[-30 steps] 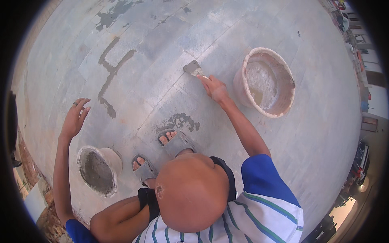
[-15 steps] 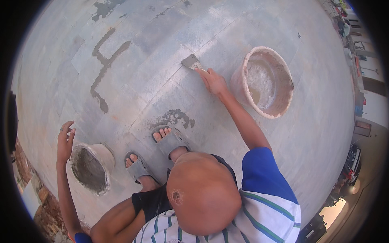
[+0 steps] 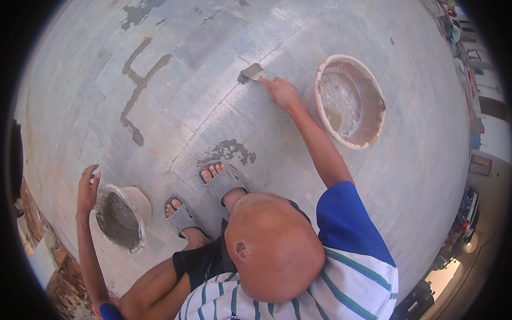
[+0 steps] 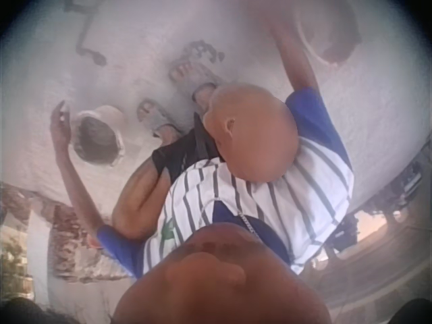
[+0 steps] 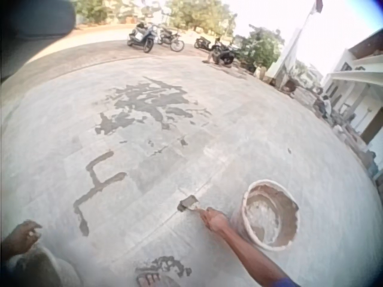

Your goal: The person uses a sponge to wipe a wet cement mixture along a tiled floor seam, repeatedly dipping the sponge into a bucket. Later, they use a trowel to spread cement into floor joints and smooth the surface. The person also carries a bucket across the area and places it down before continuing to apply cement.

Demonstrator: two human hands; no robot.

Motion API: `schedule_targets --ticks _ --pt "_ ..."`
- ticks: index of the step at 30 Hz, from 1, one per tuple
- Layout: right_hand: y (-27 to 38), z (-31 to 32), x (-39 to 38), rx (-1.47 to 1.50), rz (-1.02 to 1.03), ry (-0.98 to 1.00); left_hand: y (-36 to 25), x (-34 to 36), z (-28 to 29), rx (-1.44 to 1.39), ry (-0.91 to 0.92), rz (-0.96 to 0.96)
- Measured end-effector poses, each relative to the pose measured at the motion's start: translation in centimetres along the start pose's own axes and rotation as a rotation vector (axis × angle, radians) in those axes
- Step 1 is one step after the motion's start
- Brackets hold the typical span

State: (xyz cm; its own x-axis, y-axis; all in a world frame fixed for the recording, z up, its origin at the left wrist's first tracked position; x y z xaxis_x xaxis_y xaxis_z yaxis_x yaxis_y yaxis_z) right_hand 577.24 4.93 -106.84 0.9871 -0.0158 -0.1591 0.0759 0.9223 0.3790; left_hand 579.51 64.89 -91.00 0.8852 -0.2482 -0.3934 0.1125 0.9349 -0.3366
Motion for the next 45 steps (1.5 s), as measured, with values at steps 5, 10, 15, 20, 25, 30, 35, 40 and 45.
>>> schedule_targets --ticks 5,10,15,20,25,30,35,40,45 --pt "-0.4 -1.1 -1.7 -0.059 -0.005 0.069 0.9 -0.6 0.5 -0.021 -0.039 0.02" --pt "1.7 0.1 -0.5 -0.019 -0.105 0.036 2.2 -0.8 0.5 0.001 -0.082 0.039" --pt "1.9 -1.7 0.3 -0.105 -0.136 0.099 1.7 -0.7 1.0 -0.021 -0.061 0.053" --pt "2.0 0.4 1.6 -0.101 -0.081 0.106 3.1 -1.4 0.9 -0.042 -0.112 0.049" --pt "2.6 -0.3 -0.1 -0.073 -0.076 0.022 3.8 -1.7 0.1 -0.048 -0.085 0.039" --pt "3.5 -0.6 -1.8 -0.015 -0.007 -0.116 4.1 -1.6 -0.2 -0.039 -0.069 0.051" --pt "5.2 -0.7 -2.7 0.06 0.01 -0.135 4.8 -1.9 -0.7 -0.05 -0.069 0.06" --pt "3.4 -3.3 -3.8 -0.002 0.0 0.02 4.0 -1.8 -0.4 -0.063 -0.072 0.065" --pt "6.3 -1.4 -5.0 0.05 0.061 0.0 5.0 -1.9 -0.2 -0.097 -0.117 0.096"
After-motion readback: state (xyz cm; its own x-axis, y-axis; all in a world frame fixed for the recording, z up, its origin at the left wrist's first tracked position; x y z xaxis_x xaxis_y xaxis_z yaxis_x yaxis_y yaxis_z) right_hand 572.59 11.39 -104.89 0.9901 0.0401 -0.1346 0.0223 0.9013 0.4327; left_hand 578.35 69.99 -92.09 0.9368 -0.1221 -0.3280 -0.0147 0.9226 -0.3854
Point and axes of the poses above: each hand's wrist, its own x-axis towards the middle knuckle, its own z-axis out of the back of the hand, y = z × x, the point moved 8 cm from there along x, towards the middle knuckle, and after that the axes turned 2 degrees about x, right-handed, at the moved point
